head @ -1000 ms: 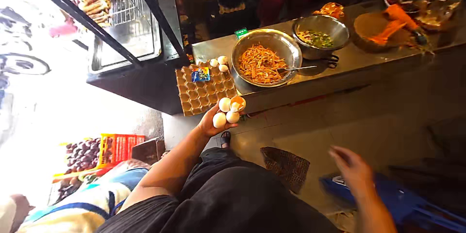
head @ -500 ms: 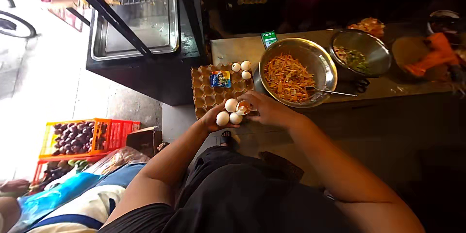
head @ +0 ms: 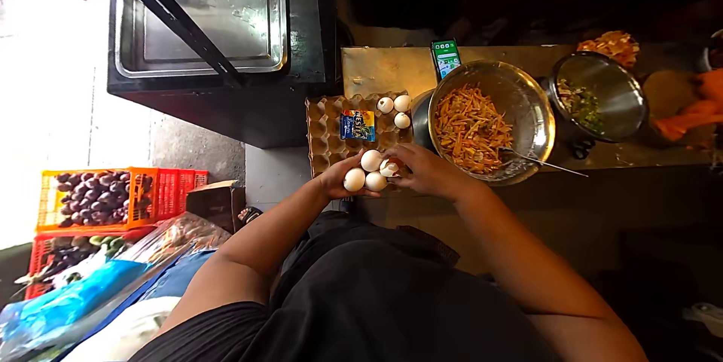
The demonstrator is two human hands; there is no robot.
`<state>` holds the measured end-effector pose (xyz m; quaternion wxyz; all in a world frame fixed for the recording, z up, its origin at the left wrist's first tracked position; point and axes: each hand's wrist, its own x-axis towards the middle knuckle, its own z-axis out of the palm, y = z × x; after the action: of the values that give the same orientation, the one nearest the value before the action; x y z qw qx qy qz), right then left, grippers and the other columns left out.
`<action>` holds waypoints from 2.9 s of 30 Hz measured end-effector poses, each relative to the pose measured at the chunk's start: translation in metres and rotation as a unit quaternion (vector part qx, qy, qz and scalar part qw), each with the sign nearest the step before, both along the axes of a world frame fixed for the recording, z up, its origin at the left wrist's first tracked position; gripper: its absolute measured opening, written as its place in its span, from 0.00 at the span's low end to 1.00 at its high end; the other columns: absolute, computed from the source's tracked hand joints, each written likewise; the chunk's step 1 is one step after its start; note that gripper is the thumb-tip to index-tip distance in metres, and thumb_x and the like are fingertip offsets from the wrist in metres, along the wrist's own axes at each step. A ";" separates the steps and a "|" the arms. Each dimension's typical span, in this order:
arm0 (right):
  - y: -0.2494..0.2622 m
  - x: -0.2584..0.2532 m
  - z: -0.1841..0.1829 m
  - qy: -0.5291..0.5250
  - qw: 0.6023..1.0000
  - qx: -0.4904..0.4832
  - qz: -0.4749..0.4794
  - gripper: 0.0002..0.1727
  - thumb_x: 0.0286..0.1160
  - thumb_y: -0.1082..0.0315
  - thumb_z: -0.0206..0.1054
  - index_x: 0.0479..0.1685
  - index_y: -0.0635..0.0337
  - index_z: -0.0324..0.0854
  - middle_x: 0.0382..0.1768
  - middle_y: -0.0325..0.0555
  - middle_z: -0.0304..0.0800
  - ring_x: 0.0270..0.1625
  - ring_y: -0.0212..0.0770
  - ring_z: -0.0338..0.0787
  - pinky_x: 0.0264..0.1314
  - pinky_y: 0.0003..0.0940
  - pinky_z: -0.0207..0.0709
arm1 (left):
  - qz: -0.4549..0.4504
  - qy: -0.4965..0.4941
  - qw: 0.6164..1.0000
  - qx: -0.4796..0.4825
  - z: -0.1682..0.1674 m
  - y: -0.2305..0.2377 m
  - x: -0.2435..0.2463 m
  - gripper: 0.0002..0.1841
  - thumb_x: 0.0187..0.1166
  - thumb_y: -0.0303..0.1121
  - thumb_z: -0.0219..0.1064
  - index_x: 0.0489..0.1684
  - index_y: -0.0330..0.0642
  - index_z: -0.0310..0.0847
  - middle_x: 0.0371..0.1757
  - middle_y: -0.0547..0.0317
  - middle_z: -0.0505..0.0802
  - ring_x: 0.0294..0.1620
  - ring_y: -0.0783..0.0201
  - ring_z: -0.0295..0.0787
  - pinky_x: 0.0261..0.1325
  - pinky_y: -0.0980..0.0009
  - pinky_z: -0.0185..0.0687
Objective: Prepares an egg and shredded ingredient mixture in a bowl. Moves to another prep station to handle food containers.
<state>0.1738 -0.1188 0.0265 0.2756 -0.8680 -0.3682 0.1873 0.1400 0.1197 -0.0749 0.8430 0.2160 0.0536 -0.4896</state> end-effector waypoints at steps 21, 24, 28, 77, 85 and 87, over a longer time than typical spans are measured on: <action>-0.043 -0.032 -0.084 0.051 0.962 -0.088 -0.254 0.29 0.64 0.69 0.85 0.65 0.69 0.81 0.72 0.69 0.75 0.66 0.67 0.86 0.68 0.60 0.83 | 0.169 0.008 0.982 0.084 0.000 0.024 -0.014 0.34 0.86 0.66 0.45 0.84 0.57 0.69 0.69 0.48 0.87 0.61 0.50 0.91 0.57 0.54 0.91; -0.047 -0.029 -0.089 0.062 0.963 -0.092 -0.245 0.29 0.65 0.66 0.85 0.65 0.67 0.82 0.71 0.69 0.75 0.65 0.66 0.86 0.67 0.59 0.83 | 0.152 -0.010 0.987 0.056 0.000 0.024 -0.004 0.33 0.91 0.61 0.38 0.88 0.54 0.62 0.73 0.43 0.84 0.66 0.44 0.88 0.61 0.48 0.90; -0.052 -0.026 -0.086 0.067 0.966 -0.107 -0.224 0.33 0.66 0.63 0.85 0.72 0.64 0.81 0.72 0.68 0.75 0.69 0.65 0.84 0.71 0.58 0.81 | 0.149 -0.008 0.987 0.063 0.002 0.019 0.000 0.33 0.91 0.61 0.37 0.88 0.54 0.62 0.73 0.42 0.83 0.65 0.44 0.88 0.60 0.49 0.90; 0.132 0.083 -0.033 0.101 0.988 -0.035 0.108 0.34 0.72 0.54 0.80 0.78 0.55 0.79 0.68 0.53 0.87 0.70 0.51 0.87 0.76 0.53 0.78 | 0.294 0.057 0.946 0.124 0.004 0.050 -0.015 0.32 0.92 0.59 0.40 0.74 0.41 0.71 0.59 0.45 0.90 0.56 0.49 0.92 0.58 0.52 0.90; 0.108 0.099 -0.049 0.025 0.997 0.012 -0.073 0.30 0.71 0.55 0.79 0.71 0.60 0.82 0.64 0.59 0.88 0.69 0.56 0.87 0.74 0.58 0.79 | 0.273 0.060 0.954 0.111 0.004 0.039 -0.011 0.37 0.91 0.63 0.35 0.85 0.45 0.66 0.72 0.45 0.86 0.64 0.49 0.89 0.63 0.53 0.87; 0.110 0.114 -0.048 -0.060 0.989 -0.066 -0.117 0.30 0.74 0.56 0.77 0.72 0.61 0.81 0.65 0.62 0.87 0.73 0.63 0.83 0.79 0.61 0.73 | 0.275 0.076 0.953 0.102 0.005 0.038 -0.014 0.32 0.92 0.57 0.41 0.83 0.46 0.69 0.72 0.46 0.86 0.62 0.50 0.90 0.60 0.56 0.88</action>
<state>0.2877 -0.0085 -0.0219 0.2148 -0.9310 -0.2671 0.1255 0.1260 0.1576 -0.0703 0.9116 0.2401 0.2250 -0.2462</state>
